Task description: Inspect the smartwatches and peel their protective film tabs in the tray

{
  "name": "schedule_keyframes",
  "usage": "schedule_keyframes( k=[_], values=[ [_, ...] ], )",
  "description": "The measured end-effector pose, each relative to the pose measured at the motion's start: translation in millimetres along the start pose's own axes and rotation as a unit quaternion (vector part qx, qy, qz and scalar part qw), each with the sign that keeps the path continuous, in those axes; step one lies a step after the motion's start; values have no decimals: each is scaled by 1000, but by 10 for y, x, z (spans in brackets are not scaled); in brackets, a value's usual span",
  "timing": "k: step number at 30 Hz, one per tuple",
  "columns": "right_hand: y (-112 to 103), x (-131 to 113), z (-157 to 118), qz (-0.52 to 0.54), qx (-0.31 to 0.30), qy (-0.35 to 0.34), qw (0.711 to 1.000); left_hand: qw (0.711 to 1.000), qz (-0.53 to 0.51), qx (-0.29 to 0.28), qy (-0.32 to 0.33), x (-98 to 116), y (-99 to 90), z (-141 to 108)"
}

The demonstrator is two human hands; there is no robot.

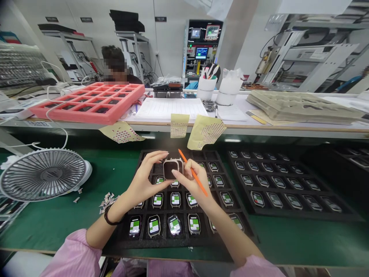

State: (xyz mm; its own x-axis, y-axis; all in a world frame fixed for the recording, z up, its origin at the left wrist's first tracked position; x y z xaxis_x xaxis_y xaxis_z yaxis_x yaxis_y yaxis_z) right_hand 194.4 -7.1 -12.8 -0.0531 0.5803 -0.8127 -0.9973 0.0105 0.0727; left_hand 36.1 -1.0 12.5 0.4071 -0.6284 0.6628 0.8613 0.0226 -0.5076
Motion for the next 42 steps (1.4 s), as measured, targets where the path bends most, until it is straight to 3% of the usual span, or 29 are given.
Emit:
schedule_keyframes(
  k=[5,18,26,33,38,42],
  values=[
    [28,-43,-6,-5,-10,-14,1000,1000,0,-15,-9,-11,-9,17],
    [-2,-28,-14,-6,-4,-11,1000,989,47,71,125,52,-9,-82],
    [12,4,-14,3,-6,13,1000,999,20,10,32,32,-1,-31],
    [-27,7,-41,41,45,35,998,995,-49,76,-47,-34,-144,14],
    [-11,-63,-41,9,20,8,1000,992,-35,107,-56,-40,-237,31],
    [-153,36,15,-57,-13,6,998,993,0,105,-60,-112,-219,41]
  ],
)
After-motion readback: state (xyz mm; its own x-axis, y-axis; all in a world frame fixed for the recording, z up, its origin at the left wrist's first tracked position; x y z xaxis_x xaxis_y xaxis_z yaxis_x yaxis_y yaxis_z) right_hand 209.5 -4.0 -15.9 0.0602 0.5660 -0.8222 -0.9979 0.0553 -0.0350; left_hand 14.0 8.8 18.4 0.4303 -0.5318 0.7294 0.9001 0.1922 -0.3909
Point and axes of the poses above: each hand's wrist, its own z-axis towards the middle knuckle, its own y-axis out of the palm, x = y × z, the point moved 4 cm from there along z, towards the middle knuckle, and after that the axes turned 15 degrees about -y, right-handed, at the moved point
